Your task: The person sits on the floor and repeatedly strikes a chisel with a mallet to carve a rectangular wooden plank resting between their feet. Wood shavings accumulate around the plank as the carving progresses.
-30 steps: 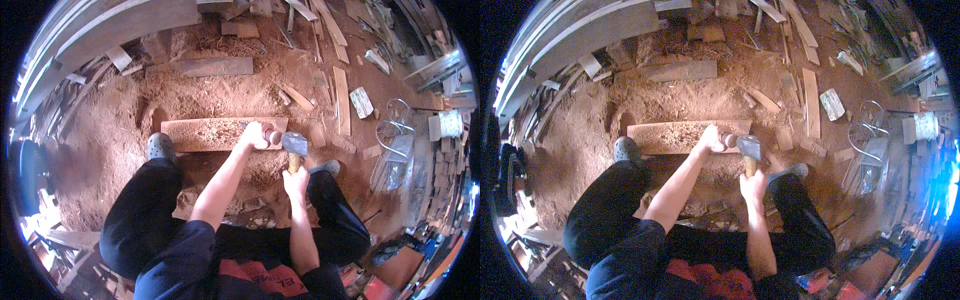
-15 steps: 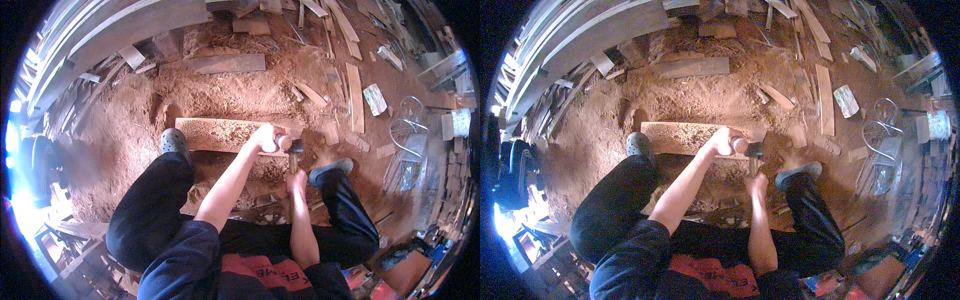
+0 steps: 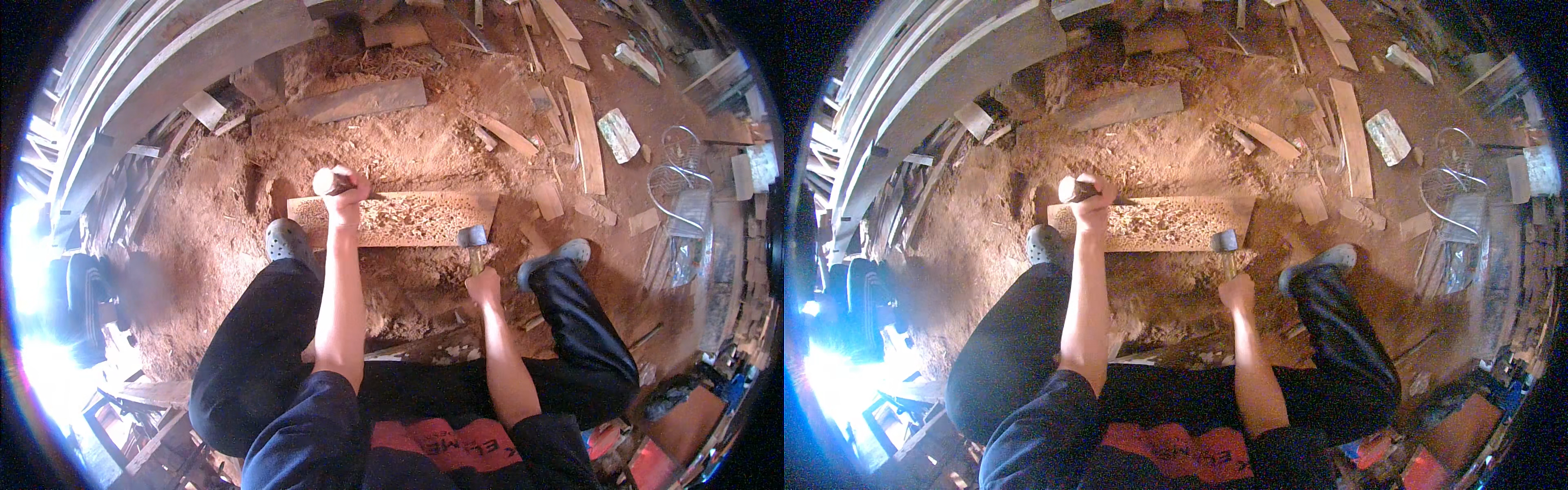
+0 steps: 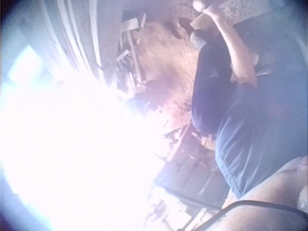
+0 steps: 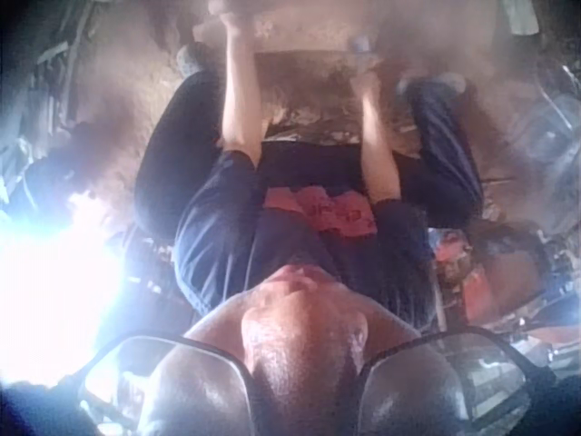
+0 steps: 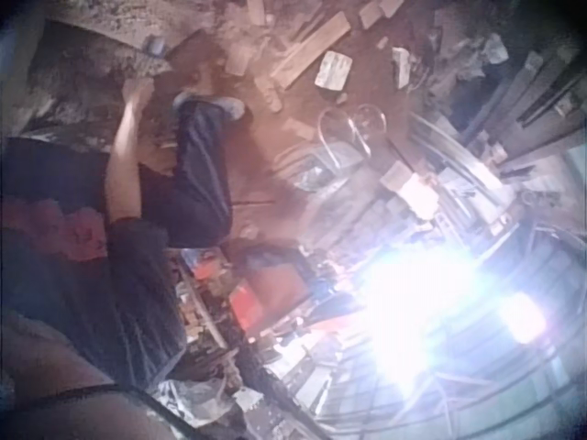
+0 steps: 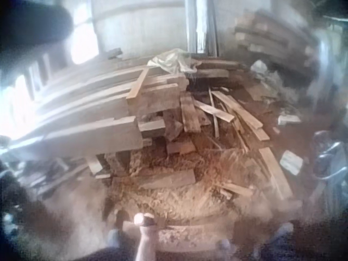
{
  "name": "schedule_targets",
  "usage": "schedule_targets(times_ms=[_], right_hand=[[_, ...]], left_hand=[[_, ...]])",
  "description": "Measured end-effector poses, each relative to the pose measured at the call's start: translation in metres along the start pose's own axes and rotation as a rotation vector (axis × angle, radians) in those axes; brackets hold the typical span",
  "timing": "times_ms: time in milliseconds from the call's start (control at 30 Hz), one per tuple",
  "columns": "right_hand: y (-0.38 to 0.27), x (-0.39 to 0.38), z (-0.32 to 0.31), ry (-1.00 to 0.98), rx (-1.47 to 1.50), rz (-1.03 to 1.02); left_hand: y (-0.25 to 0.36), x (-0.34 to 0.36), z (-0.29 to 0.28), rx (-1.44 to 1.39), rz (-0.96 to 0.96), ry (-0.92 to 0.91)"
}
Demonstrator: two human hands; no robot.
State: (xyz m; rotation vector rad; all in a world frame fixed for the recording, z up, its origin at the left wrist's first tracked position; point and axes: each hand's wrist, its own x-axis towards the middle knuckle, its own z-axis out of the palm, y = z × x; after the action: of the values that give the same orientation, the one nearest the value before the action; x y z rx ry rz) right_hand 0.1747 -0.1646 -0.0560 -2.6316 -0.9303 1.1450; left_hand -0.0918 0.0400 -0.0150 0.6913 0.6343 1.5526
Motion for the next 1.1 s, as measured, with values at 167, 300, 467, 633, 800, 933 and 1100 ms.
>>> schedule_targets(times_ms=[167,300,467,633,800,933,1100], right_hand=[[-0.008,-0.006,-0.001,-0.048,-0.008,-0.052],[-0.001,-0.003,0.000,-0.009,-0.029,-0.084],[-0.007,-0.007,0.000,-0.012,-0.053,-0.149],[0.022,0.011,0.018,0.095,0.050,-0.202],[-0.001,-0.003,-0.003,-0.112,0.315,-0.073],[-0.026,-0.036,-0.048,-0.127,0.699,0.000],[-0.073,-0.096,-0.146,0.093,1.132,-0.147]], left_hand=[[0.002,-0.008,0.038,0.345,-0.046,-0.129],[-0.015,-0.010,0.045,0.721,-0.007,-0.177],[-0.024,-0.015,0.034,0.909,0.017,-0.401],[-0.035,-0.024,0.062,1.018,0.036,-0.522],[-0.048,-0.042,0.075,1.204,-0.091,-0.687],[-0.051,-0.047,0.088,1.255,-0.123,-0.696],[-0.056,-0.045,0.081,1.227,-0.093,-0.667]])
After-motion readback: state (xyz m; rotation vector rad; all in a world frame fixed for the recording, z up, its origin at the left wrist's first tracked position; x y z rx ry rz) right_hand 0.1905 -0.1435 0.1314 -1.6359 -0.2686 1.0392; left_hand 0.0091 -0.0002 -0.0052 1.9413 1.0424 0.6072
